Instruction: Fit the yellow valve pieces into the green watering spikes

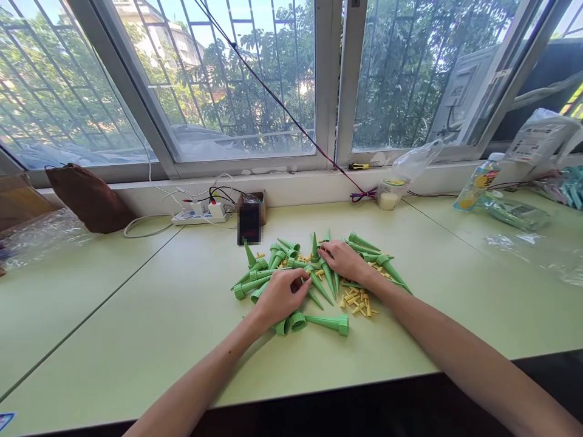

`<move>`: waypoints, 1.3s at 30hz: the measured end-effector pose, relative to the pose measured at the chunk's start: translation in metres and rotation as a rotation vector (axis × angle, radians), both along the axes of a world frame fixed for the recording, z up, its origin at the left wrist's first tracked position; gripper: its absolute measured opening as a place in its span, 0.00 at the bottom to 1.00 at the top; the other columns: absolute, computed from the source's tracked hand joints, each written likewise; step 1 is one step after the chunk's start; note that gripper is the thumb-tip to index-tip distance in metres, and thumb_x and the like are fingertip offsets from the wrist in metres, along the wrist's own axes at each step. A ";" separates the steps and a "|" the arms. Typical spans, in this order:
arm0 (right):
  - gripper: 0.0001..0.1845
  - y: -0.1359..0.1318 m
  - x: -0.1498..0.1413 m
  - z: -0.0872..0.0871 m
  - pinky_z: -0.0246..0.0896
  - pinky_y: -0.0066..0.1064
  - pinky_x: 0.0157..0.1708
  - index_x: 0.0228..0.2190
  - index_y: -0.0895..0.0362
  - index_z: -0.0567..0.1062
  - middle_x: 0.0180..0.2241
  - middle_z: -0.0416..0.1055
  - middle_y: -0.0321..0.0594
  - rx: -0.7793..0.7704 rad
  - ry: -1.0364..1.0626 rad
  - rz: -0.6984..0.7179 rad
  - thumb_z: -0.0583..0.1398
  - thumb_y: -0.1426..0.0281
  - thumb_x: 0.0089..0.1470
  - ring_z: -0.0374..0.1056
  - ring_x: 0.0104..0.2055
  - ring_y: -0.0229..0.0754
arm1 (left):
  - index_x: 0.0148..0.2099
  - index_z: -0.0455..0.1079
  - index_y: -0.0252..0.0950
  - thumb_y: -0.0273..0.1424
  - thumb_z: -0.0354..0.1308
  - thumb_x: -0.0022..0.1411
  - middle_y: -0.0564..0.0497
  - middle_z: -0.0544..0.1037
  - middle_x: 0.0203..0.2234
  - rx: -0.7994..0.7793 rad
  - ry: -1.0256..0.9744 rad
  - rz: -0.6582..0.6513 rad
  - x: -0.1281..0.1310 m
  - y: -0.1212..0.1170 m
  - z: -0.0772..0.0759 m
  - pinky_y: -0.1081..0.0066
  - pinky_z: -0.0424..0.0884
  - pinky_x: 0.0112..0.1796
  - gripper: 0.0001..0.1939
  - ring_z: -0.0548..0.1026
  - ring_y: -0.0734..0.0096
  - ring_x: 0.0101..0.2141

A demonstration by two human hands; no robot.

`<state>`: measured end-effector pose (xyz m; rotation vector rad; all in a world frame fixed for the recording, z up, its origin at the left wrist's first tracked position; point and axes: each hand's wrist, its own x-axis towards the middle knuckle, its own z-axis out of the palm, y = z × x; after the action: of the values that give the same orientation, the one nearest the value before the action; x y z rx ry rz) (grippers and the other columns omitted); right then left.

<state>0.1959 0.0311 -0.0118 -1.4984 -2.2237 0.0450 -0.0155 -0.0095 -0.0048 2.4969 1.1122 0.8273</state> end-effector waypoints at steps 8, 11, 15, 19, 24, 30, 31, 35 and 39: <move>0.14 -0.001 0.005 0.002 0.57 0.30 0.39 0.29 0.59 0.75 0.30 0.73 0.42 0.014 0.054 0.103 0.58 0.65 0.64 0.68 0.36 0.42 | 0.33 0.73 0.37 0.29 0.55 0.65 0.56 0.73 0.19 0.014 -0.018 -0.003 0.000 0.000 0.001 0.73 0.63 0.27 0.08 0.67 0.74 0.21; 0.10 -0.002 0.009 0.002 0.58 0.31 0.40 0.31 0.59 0.75 0.31 0.73 0.42 0.005 0.069 0.158 0.62 0.65 0.60 0.67 0.38 0.43 | 0.33 0.73 0.36 0.30 0.54 0.66 0.56 0.74 0.20 0.018 -0.025 0.017 0.000 0.001 -0.001 0.73 0.63 0.28 0.10 0.68 0.74 0.22; 0.07 -0.001 0.010 0.000 0.58 0.31 0.40 0.30 0.59 0.74 0.32 0.72 0.42 0.000 0.071 0.181 0.63 0.69 0.59 0.66 0.38 0.43 | 0.32 0.73 0.36 0.31 0.55 0.66 0.55 0.74 0.20 0.032 -0.044 0.032 -0.001 0.002 -0.002 0.73 0.63 0.28 0.10 0.69 0.75 0.22; 0.07 -0.001 0.010 0.003 0.58 0.31 0.39 0.30 0.59 0.72 0.32 0.71 0.42 0.009 0.101 0.166 0.60 0.71 0.61 0.65 0.36 0.42 | 0.32 0.73 0.37 0.31 0.55 0.66 0.56 0.74 0.19 0.043 -0.056 0.043 -0.001 0.002 -0.002 0.73 0.63 0.28 0.10 0.68 0.75 0.22; 0.07 -0.004 0.009 0.010 0.58 0.31 0.38 0.32 0.57 0.69 0.33 0.70 0.40 0.068 0.197 0.161 0.56 0.70 0.64 0.64 0.35 0.42 | 0.31 0.72 0.37 0.31 0.55 0.66 0.56 0.74 0.19 0.062 -0.093 0.065 -0.001 0.002 -0.001 0.74 0.63 0.29 0.10 0.69 0.75 0.22; 0.10 -0.008 0.005 0.013 0.59 0.31 0.38 0.33 0.56 0.67 0.33 0.68 0.40 0.154 0.297 0.160 0.53 0.66 0.67 0.63 0.34 0.41 | 0.31 0.71 0.36 0.30 0.55 0.65 0.55 0.75 0.22 0.095 -0.154 0.090 -0.001 0.003 0.000 0.73 0.66 0.30 0.09 0.71 0.74 0.24; 0.10 -0.008 0.005 0.013 0.59 0.31 0.39 0.33 0.56 0.67 0.33 0.68 0.40 0.173 0.317 0.156 0.52 0.66 0.67 0.63 0.34 0.41 | 0.31 0.71 0.36 0.30 0.54 0.65 0.55 0.76 0.23 0.098 -0.165 0.092 -0.001 0.003 0.000 0.73 0.66 0.31 0.09 0.71 0.74 0.24; 0.11 -0.009 0.003 0.014 0.58 0.31 0.38 0.33 0.56 0.67 0.33 0.67 0.40 0.207 0.340 0.166 0.53 0.65 0.68 0.63 0.34 0.41 | 0.32 0.72 0.36 0.30 0.54 0.66 0.54 0.76 0.25 0.099 -0.192 0.093 -0.001 0.003 0.000 0.73 0.67 0.31 0.09 0.71 0.74 0.26; 0.11 -0.006 0.005 0.011 0.57 0.30 0.37 0.33 0.56 0.68 0.32 0.68 0.39 0.164 0.282 0.165 0.53 0.65 0.68 0.62 0.33 0.41 | 0.33 0.72 0.36 0.28 0.55 0.65 0.54 0.76 0.25 0.125 -0.201 0.110 -0.002 0.004 0.000 0.73 0.67 0.31 0.08 0.71 0.73 0.26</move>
<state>0.2005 0.0246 -0.0011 -1.1433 -2.0634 0.1157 -0.0173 -0.0051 -0.0050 2.4012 1.1679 1.1844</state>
